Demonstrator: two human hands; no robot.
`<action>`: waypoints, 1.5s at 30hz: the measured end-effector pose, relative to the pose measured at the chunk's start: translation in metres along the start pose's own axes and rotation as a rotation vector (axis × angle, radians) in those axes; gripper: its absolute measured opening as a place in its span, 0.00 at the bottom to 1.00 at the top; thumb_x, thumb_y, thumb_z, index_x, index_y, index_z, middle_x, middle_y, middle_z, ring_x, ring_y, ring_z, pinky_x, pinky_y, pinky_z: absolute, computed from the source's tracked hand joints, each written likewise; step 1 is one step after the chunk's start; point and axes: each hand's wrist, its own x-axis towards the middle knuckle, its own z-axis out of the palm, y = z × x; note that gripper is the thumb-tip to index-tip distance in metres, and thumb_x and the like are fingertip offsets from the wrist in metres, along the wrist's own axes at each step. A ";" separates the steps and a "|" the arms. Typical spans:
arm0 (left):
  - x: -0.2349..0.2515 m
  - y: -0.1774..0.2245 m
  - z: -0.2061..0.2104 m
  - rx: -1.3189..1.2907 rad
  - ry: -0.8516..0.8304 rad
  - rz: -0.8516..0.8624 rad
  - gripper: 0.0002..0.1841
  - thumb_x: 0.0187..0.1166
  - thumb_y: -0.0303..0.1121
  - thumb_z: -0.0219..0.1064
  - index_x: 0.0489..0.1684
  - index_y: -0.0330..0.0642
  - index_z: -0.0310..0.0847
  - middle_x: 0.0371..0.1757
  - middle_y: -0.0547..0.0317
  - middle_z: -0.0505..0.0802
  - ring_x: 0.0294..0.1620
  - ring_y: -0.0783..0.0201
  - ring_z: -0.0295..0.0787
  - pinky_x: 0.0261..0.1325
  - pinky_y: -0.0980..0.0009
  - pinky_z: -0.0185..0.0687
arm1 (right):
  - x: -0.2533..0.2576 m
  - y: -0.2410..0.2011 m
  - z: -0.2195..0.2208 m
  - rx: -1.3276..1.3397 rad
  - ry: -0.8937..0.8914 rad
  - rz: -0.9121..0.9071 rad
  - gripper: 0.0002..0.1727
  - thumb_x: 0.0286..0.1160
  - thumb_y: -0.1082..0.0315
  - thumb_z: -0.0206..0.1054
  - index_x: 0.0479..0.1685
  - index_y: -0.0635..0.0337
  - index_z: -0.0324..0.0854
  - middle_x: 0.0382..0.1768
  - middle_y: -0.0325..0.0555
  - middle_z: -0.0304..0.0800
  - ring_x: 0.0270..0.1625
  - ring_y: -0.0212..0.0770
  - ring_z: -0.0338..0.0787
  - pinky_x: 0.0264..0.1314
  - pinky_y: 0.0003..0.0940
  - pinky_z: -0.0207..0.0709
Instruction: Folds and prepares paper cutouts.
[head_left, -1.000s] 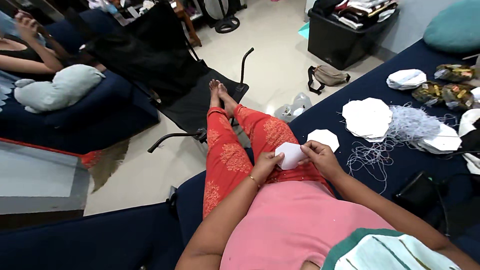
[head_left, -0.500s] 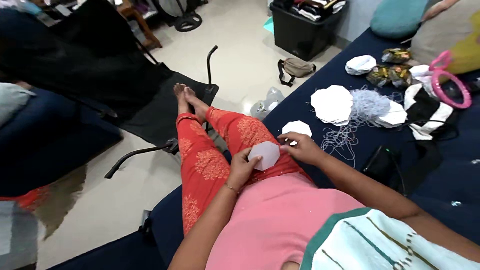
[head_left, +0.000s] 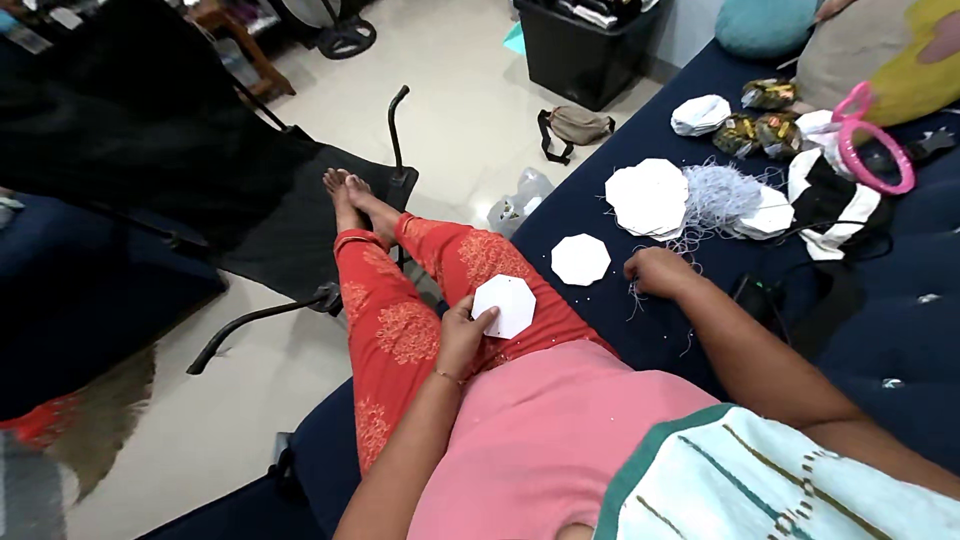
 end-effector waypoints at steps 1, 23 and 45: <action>0.000 0.000 0.000 -0.003 0.004 -0.005 0.12 0.77 0.19 0.66 0.56 0.25 0.82 0.45 0.51 0.94 0.44 0.68 0.94 0.54 0.69 0.91 | 0.001 -0.002 0.002 -0.029 0.002 0.022 0.08 0.73 0.73 0.72 0.46 0.65 0.91 0.53 0.65 0.90 0.63 0.68 0.86 0.62 0.72 0.74; 0.001 -0.001 0.000 -0.014 0.004 -0.038 0.11 0.78 0.19 0.66 0.55 0.25 0.82 0.45 0.51 0.94 0.45 0.68 0.93 0.54 0.69 0.90 | -0.017 0.030 -0.037 0.422 0.216 -0.229 0.04 0.72 0.73 0.76 0.35 0.65 0.92 0.33 0.52 0.92 0.36 0.45 0.89 0.48 0.51 0.82; -0.001 0.004 0.002 -0.053 0.034 0.002 0.25 0.64 0.14 0.71 0.64 0.25 0.73 0.55 0.45 0.90 0.52 0.64 0.91 0.57 0.67 0.90 | -0.076 0.009 -0.090 1.146 0.751 -0.835 0.05 0.72 0.65 0.73 0.40 0.40 0.89 0.36 0.26 0.94 0.33 0.27 0.92 0.38 0.27 0.89</action>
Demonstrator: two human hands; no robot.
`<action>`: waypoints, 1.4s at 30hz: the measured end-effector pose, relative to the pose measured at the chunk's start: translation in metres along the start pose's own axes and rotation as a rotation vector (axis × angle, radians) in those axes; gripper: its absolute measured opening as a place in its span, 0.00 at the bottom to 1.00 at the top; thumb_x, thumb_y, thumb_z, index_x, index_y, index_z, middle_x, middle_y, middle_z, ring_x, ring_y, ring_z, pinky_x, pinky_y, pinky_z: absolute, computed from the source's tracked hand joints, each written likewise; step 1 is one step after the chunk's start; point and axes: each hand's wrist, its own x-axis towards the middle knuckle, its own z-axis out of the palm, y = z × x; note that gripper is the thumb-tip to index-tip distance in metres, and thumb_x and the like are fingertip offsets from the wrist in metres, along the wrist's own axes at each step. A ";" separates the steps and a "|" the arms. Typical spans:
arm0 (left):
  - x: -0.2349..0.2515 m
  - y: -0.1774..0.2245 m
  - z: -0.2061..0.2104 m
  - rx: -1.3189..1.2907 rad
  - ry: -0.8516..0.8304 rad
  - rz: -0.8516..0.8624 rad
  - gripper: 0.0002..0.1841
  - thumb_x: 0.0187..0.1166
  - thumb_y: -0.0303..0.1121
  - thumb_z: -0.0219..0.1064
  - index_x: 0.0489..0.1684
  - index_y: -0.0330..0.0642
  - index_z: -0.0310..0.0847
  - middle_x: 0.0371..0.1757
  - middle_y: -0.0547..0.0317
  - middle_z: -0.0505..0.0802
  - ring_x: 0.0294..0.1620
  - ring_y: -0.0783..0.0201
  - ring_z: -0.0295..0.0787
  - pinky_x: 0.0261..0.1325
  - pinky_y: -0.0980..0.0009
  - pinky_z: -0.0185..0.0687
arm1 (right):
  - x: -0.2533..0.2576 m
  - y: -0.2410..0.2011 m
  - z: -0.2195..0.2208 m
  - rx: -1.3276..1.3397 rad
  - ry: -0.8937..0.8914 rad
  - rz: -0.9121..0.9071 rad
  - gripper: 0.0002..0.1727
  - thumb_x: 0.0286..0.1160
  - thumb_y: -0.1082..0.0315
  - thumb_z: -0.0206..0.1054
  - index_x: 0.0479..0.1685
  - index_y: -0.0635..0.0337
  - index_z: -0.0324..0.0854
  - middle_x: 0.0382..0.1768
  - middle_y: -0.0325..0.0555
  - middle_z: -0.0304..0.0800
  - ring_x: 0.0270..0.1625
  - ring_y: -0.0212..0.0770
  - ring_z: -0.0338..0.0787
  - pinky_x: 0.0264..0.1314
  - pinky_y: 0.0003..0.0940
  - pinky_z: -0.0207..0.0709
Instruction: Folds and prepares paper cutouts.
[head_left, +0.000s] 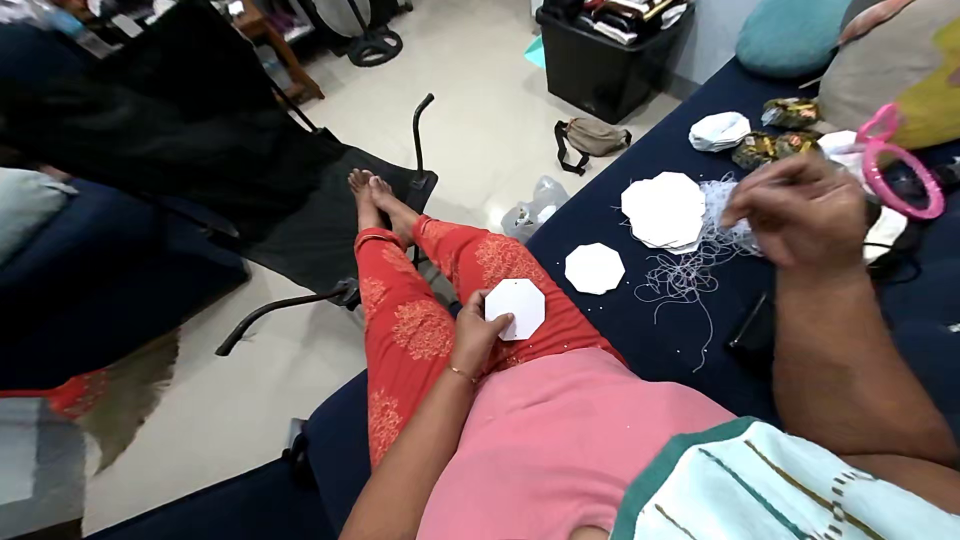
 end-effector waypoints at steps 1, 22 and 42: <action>0.000 0.000 0.000 0.016 -0.005 0.007 0.27 0.63 0.14 0.71 0.66 0.25 0.72 0.57 0.43 0.89 0.54 0.63 0.91 0.58 0.65 0.89 | -0.003 0.005 0.018 -0.096 -0.033 0.073 0.05 0.69 0.69 0.73 0.39 0.47 0.89 0.36 0.29 0.94 0.33 0.29 0.92 0.38 0.30 0.91; -0.015 0.011 0.000 0.209 -0.079 0.247 0.12 0.82 0.25 0.62 0.53 0.25 0.86 0.54 0.46 0.90 0.54 0.70 0.88 0.64 0.71 0.83 | -0.050 0.069 0.192 -0.369 -0.273 0.088 0.16 0.71 0.73 0.71 0.58 0.68 0.88 0.34 0.44 0.96 0.35 0.31 0.93 0.45 0.27 0.88; -0.016 0.008 0.002 0.120 -0.081 0.306 0.13 0.80 0.23 0.63 0.56 0.25 0.86 0.53 0.48 0.91 0.53 0.72 0.89 0.63 0.73 0.84 | -0.053 0.074 0.193 -0.293 -0.173 -0.019 0.17 0.70 0.73 0.72 0.56 0.72 0.87 0.36 0.44 0.97 0.37 0.29 0.94 0.48 0.24 0.89</action>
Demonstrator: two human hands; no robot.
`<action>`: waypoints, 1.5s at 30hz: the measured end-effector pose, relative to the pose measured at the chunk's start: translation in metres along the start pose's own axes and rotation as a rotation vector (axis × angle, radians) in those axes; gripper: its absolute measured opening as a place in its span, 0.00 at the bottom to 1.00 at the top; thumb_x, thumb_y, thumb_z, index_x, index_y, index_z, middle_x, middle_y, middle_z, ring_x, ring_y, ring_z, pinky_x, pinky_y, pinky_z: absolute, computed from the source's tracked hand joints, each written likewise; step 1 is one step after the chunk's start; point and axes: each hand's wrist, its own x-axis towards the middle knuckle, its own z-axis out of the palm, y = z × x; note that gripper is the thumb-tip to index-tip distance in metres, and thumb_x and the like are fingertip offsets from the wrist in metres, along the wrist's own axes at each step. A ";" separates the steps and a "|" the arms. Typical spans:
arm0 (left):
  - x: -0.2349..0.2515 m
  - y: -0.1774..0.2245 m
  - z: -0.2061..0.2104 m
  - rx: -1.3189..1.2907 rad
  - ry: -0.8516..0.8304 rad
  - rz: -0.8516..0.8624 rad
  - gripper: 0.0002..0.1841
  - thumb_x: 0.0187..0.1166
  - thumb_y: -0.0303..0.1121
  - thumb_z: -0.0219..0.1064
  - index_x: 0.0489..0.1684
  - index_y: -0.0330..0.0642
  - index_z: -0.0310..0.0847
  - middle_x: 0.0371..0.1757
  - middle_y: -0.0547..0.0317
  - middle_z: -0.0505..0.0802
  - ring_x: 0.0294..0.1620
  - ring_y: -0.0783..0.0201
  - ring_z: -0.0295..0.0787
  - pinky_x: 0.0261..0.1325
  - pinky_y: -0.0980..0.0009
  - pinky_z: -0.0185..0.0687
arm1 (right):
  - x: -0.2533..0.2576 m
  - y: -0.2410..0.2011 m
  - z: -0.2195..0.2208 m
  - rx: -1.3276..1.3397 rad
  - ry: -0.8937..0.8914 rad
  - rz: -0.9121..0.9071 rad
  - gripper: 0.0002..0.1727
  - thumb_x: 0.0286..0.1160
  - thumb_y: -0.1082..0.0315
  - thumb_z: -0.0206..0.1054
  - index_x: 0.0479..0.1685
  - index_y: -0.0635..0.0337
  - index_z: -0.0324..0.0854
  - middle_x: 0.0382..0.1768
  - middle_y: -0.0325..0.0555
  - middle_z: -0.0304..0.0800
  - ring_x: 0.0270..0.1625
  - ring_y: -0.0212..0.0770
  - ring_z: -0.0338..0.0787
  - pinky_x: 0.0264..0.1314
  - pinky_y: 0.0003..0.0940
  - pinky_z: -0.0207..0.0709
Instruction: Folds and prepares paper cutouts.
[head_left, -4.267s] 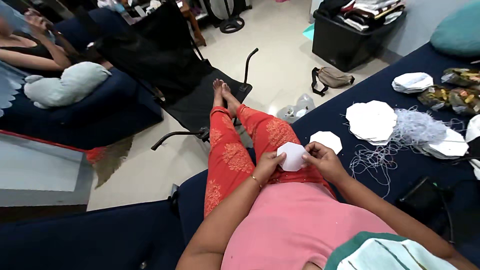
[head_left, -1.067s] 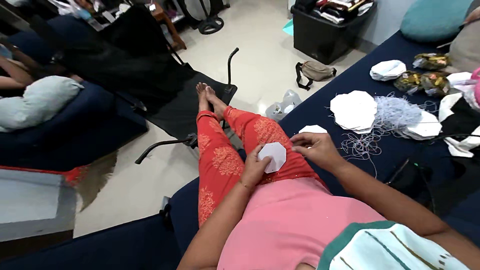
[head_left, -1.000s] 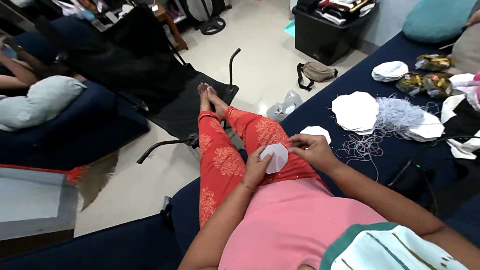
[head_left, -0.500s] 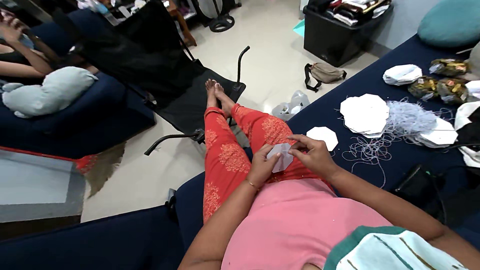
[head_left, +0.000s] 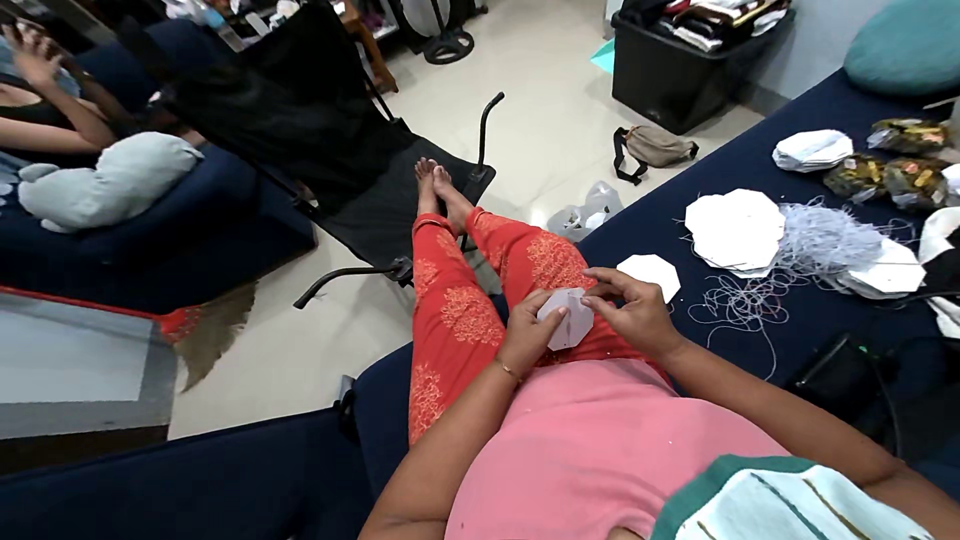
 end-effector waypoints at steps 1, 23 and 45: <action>0.000 0.000 0.000 0.000 -0.001 -0.002 0.13 0.80 0.23 0.63 0.56 0.25 0.86 0.53 0.48 0.91 0.53 0.72 0.89 0.63 0.73 0.84 | 0.000 0.000 0.000 0.000 0.003 -0.010 0.17 0.71 0.73 0.72 0.56 0.73 0.87 0.36 0.44 0.97 0.37 0.29 0.95 0.49 0.25 0.89; -0.003 0.009 0.003 0.137 -0.039 0.025 0.21 0.80 0.23 0.62 0.71 0.25 0.80 0.63 0.39 0.89 0.63 0.63 0.87 0.72 0.70 0.79 | -0.002 0.005 0.004 -0.115 -0.032 -0.046 0.17 0.72 0.73 0.70 0.58 0.71 0.88 0.36 0.47 0.96 0.38 0.34 0.95 0.50 0.28 0.89; -0.004 0.006 0.005 0.229 -0.034 0.141 0.21 0.79 0.23 0.63 0.70 0.26 0.81 0.55 0.40 0.91 0.55 0.62 0.88 0.66 0.70 0.81 | -0.003 0.000 0.001 -0.192 -0.040 0.011 0.18 0.70 0.73 0.69 0.58 0.69 0.88 0.34 0.46 0.96 0.36 0.35 0.95 0.47 0.30 0.89</action>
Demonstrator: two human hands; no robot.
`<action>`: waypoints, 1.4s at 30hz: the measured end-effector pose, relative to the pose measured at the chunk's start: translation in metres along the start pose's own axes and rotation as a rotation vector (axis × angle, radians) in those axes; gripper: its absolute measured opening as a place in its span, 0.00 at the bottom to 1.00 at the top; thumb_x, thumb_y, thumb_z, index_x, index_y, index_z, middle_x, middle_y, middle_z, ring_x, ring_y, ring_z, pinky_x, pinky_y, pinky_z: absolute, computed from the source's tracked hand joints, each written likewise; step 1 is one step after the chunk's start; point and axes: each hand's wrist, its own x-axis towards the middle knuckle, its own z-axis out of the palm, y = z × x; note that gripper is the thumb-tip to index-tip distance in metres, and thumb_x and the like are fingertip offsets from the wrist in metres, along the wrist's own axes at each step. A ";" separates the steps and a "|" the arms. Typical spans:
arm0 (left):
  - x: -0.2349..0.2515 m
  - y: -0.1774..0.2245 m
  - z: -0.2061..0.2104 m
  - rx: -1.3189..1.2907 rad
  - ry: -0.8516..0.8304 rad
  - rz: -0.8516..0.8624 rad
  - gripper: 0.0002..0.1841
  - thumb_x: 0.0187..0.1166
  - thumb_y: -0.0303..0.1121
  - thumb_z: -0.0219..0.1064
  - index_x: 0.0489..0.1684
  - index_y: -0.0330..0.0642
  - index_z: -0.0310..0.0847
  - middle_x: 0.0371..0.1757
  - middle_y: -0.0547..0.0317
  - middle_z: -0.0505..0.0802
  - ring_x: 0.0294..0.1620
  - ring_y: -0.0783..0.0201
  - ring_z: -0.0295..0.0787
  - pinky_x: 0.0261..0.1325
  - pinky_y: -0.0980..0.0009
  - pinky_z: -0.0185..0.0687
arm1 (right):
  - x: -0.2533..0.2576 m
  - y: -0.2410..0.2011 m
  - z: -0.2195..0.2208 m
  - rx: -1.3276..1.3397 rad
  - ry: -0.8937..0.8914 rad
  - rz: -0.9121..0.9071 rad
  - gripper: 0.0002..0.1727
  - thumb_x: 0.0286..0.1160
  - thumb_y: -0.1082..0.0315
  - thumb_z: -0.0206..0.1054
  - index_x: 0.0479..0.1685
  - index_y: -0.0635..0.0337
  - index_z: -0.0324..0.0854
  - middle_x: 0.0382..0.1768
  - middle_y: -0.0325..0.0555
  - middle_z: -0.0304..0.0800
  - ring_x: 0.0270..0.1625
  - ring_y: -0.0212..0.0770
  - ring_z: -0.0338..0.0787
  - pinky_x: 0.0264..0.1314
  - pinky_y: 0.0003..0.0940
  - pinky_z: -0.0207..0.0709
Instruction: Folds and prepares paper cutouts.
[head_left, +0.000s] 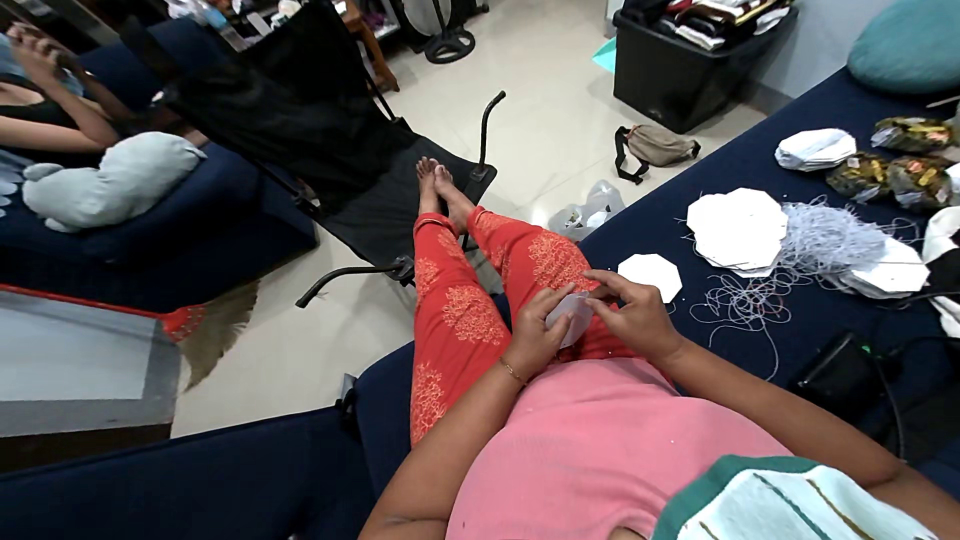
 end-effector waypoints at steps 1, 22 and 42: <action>0.000 0.000 0.000 -0.003 0.005 0.002 0.21 0.78 0.23 0.63 0.70 0.25 0.81 0.54 0.40 0.91 0.55 0.62 0.88 0.66 0.71 0.81 | 0.000 0.000 0.000 0.000 -0.004 -0.002 0.18 0.70 0.73 0.69 0.59 0.69 0.88 0.34 0.46 0.96 0.36 0.36 0.95 0.47 0.30 0.89; 0.000 -0.004 0.002 0.030 -0.010 0.092 0.22 0.77 0.23 0.63 0.70 0.24 0.80 0.55 0.38 0.91 0.56 0.60 0.89 0.68 0.68 0.80 | -0.001 -0.005 0.001 -0.038 -0.006 -0.010 0.18 0.69 0.74 0.69 0.59 0.68 0.88 0.33 0.46 0.95 0.35 0.37 0.94 0.46 0.31 0.89; -0.001 -0.011 0.001 0.235 0.137 0.504 0.08 0.72 0.19 0.68 0.41 0.31 0.93 0.46 0.38 0.90 0.51 0.56 0.89 0.63 0.70 0.84 | 0.017 -0.018 -0.030 0.480 -0.399 0.721 0.32 0.78 0.63 0.72 0.78 0.68 0.68 0.45 0.48 0.92 0.39 0.38 0.92 0.44 0.37 0.89</action>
